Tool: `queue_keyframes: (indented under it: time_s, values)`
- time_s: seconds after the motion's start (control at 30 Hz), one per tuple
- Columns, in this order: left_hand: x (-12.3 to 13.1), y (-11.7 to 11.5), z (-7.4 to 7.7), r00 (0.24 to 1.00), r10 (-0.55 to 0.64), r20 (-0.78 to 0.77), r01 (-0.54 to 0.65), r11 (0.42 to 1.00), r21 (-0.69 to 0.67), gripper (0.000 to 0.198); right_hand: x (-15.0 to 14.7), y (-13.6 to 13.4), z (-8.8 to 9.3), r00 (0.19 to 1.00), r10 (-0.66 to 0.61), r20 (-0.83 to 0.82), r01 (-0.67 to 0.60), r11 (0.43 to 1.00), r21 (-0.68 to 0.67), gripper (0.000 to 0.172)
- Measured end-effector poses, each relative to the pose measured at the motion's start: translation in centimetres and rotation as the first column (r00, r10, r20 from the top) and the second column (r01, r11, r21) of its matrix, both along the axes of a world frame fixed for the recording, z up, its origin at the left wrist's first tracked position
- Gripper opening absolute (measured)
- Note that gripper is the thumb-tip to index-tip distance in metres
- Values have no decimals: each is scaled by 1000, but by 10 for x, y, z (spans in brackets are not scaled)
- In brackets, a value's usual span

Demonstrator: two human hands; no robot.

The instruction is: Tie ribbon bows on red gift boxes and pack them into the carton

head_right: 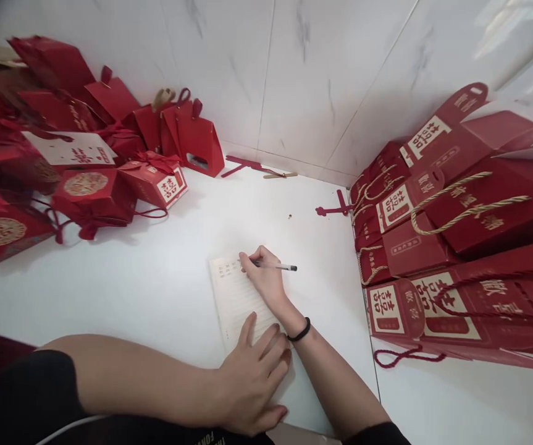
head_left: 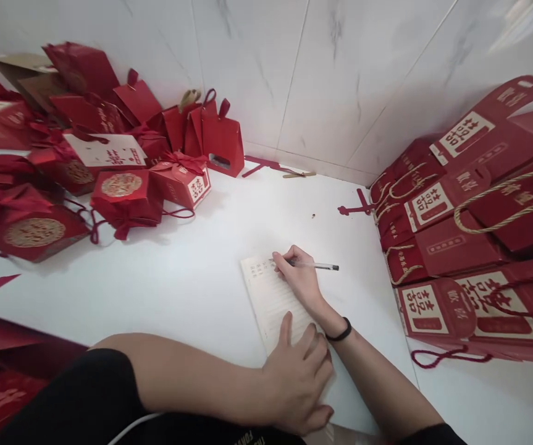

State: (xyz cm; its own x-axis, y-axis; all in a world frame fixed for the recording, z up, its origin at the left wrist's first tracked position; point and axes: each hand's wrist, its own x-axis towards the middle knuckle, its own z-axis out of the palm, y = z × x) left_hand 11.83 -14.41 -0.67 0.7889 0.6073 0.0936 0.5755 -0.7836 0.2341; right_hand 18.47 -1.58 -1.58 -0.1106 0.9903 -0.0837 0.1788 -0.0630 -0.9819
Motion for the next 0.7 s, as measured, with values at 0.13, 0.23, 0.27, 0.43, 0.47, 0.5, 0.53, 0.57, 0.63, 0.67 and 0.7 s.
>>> queue_keyframes:
  time_s: [0.13, 0.23, 0.27, 0.43, 0.47, 0.5, 0.53, 0.57, 0.63, 0.67, 0.7]
  values:
    - [-1, 2, -6, 999, -26, 31, 24, 998, 62, 55, 4, 2, 0, 996, -20, 86, 15, 998, 54, 38]
    - [4, 1, -21, 995, -9, 97, -9, 984, 179, 51, 7, 0, -2, 993, -5, 121, -7, 995, 97, 39]
    - [6, 0, -27, 990, 11, 137, -43, 971, 234, 46, 8, -1, -2, 992, 14, 128, -26, 996, 88, 38]
    - [16, -4, -45, 947, 99, 306, -223, 886, 406, 15, 10, -3, -1, 983, 49, 179, -60, 997, 56, 37]
    - [17, -4, -46, 944, 99, 316, -230, 882, 411, 14, 10, -3, -1, 980, 47, 191, -59, 996, 61, 36]
    - [17, -3, -45, 941, 100, 325, -235, 881, 410, 13, 9, -3, 0, 978, 46, 201, -60, 996, 66, 36]
    - [17, -2, -44, 935, 102, 340, -245, 880, 408, 13, 9, -3, 0, 977, 46, 209, -62, 996, 68, 36]
    - [17, -1, -43, 927, 108, 360, -259, 878, 403, 13, 9, -3, 0, 975, 47, 215, -63, 996, 68, 36]
    - [16, 0, -41, 909, 117, 399, -284, 876, 390, 12, 9, -3, 0, 973, 46, 227, -63, 996, 68, 36]
    - [17, 1, -41, 902, 122, 413, -295, 875, 384, 12, 9, -3, 0, 971, 45, 236, -63, 996, 70, 36]
    - [17, 1, -41, 897, 124, 425, -302, 873, 382, 12, 9, -3, 0, 968, 43, 246, -62, 995, 73, 36]
